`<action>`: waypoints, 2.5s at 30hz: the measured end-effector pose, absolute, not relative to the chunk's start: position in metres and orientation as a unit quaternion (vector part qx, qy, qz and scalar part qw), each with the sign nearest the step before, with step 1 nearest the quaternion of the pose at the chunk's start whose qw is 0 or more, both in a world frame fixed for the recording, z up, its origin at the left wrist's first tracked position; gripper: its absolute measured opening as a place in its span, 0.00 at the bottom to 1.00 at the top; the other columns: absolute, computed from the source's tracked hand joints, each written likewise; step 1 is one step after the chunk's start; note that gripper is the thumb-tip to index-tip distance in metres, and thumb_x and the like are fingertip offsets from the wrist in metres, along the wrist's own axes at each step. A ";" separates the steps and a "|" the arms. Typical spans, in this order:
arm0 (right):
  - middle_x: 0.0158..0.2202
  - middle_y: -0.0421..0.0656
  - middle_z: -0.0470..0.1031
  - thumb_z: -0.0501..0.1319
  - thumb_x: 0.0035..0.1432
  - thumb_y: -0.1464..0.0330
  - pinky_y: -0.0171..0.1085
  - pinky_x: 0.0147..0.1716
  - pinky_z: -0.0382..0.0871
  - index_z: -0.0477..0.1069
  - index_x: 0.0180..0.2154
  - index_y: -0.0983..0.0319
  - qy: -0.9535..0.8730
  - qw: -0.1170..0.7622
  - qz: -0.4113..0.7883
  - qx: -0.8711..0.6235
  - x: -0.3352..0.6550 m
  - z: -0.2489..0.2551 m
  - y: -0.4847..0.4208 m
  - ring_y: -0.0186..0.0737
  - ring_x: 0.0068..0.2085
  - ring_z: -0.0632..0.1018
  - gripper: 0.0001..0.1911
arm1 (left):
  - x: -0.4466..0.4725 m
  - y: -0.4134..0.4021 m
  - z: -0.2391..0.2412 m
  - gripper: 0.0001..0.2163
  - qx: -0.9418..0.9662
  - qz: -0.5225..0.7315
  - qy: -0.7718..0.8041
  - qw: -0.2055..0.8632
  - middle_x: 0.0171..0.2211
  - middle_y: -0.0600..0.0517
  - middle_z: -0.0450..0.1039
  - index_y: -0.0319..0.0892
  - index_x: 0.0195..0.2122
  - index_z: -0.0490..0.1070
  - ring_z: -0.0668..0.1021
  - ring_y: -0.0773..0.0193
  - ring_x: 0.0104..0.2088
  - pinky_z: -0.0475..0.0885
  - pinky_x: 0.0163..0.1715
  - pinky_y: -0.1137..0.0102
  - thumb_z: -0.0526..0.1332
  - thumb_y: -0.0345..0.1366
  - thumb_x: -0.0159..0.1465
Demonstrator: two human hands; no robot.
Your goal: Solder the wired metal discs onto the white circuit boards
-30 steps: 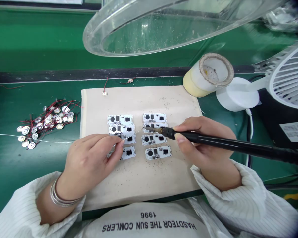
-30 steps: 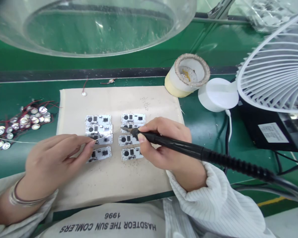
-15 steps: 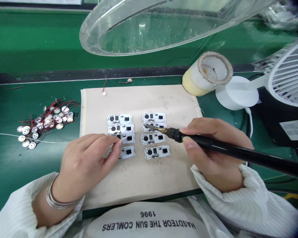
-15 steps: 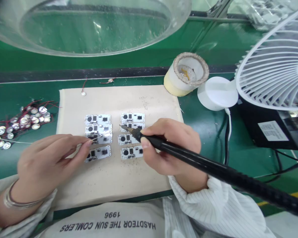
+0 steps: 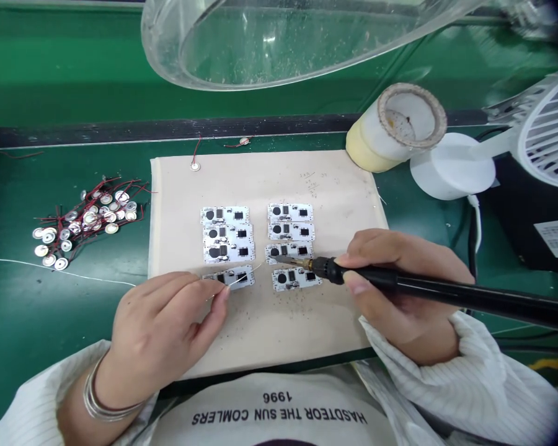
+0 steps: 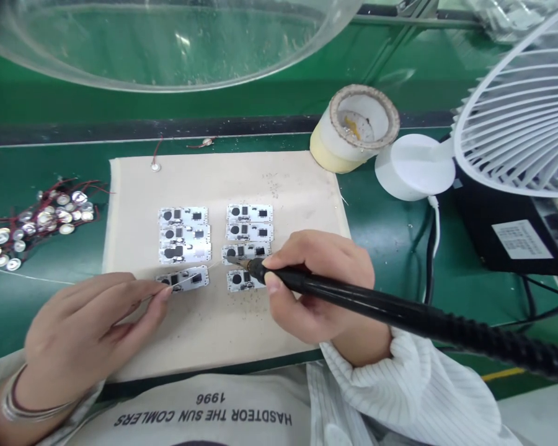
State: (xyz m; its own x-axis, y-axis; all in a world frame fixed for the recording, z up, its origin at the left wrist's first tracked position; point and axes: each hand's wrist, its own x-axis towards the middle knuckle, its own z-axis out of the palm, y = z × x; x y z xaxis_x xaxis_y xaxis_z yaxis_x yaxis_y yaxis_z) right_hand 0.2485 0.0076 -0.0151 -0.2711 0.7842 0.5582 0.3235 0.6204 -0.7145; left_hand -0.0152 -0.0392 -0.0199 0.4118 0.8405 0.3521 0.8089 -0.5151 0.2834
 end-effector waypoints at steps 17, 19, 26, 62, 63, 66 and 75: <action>0.21 0.38 0.71 0.62 0.50 0.76 0.36 0.18 0.70 0.72 0.35 0.59 -0.788 0.448 0.241 -0.347 0.245 -0.013 0.011 0.36 0.20 0.74 0.10 | -0.016 -0.040 -0.022 0.05 0.835 0.235 0.497 0.033 0.21 0.55 0.72 0.44 0.33 0.67 0.75 0.64 0.21 0.63 0.18 0.69 0.60 0.30 0.66; 0.21 0.38 0.71 0.62 0.50 0.77 0.36 0.17 0.69 0.72 0.35 0.59 -0.791 0.441 0.245 -0.346 0.245 -0.012 0.011 0.36 0.20 0.74 0.10 | -0.016 -0.039 -0.021 0.05 0.835 0.233 0.498 0.034 0.20 0.56 0.72 0.44 0.32 0.67 0.75 0.64 0.21 0.63 0.18 0.69 0.60 0.30 0.66; 0.20 0.39 0.71 0.62 0.48 0.78 0.36 0.17 0.69 0.72 0.36 0.60 -0.802 0.425 0.244 -0.342 0.247 -0.009 0.010 0.36 0.20 0.74 0.11 | -0.016 -0.039 -0.019 0.05 0.832 0.229 0.504 0.039 0.20 0.57 0.71 0.45 0.32 0.68 0.75 0.64 0.20 0.65 0.19 0.69 0.59 0.31 0.66; 0.22 0.38 0.72 0.64 0.50 0.76 0.38 0.23 0.73 0.73 0.34 0.61 -0.760 0.485 0.228 -0.368 0.249 -0.015 0.005 0.38 0.24 0.77 0.08 | -0.014 -0.038 -0.023 0.06 0.829 0.251 0.500 0.024 0.19 0.56 0.69 0.41 0.30 0.70 0.73 0.67 0.20 0.61 0.18 0.71 0.61 0.31 0.66; 0.23 0.38 0.72 0.63 0.51 0.76 0.38 0.22 0.73 0.73 0.34 0.61 -0.762 0.481 0.228 -0.368 0.249 -0.016 0.006 0.38 0.23 0.76 0.08 | -0.014 -0.038 -0.023 0.07 0.829 0.250 0.499 0.024 0.19 0.56 0.69 0.41 0.30 0.70 0.73 0.67 0.20 0.61 0.19 0.71 0.61 0.32 0.66; 0.23 0.39 0.73 0.63 0.50 0.77 0.36 0.19 0.71 0.73 0.35 0.61 -0.772 0.464 0.236 -0.364 0.247 -0.015 0.007 0.35 0.22 0.75 0.09 | -0.014 -0.037 -0.024 0.07 0.830 0.246 0.500 0.030 0.18 0.56 0.69 0.41 0.30 0.70 0.73 0.67 0.20 0.60 0.18 0.71 0.61 0.32 0.66; 0.23 0.40 0.73 0.63 0.51 0.76 0.36 0.20 0.72 0.72 0.34 0.61 -0.787 0.436 0.225 -0.373 0.245 -0.013 0.007 0.35 0.22 0.75 0.07 | -0.015 -0.036 -0.025 0.08 0.832 0.241 0.498 0.029 0.17 0.56 0.68 0.41 0.29 0.71 0.73 0.66 0.19 0.60 0.17 0.70 0.60 0.32 0.67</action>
State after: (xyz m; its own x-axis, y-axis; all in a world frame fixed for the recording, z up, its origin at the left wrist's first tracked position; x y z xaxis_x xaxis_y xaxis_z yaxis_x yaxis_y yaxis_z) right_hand 0.2451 0.0068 -0.0128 -0.3406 0.7838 0.5192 0.3914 0.6203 -0.6797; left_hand -0.0148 -0.0357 -0.0248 0.3877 0.8431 0.3727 0.8156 -0.5022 0.2876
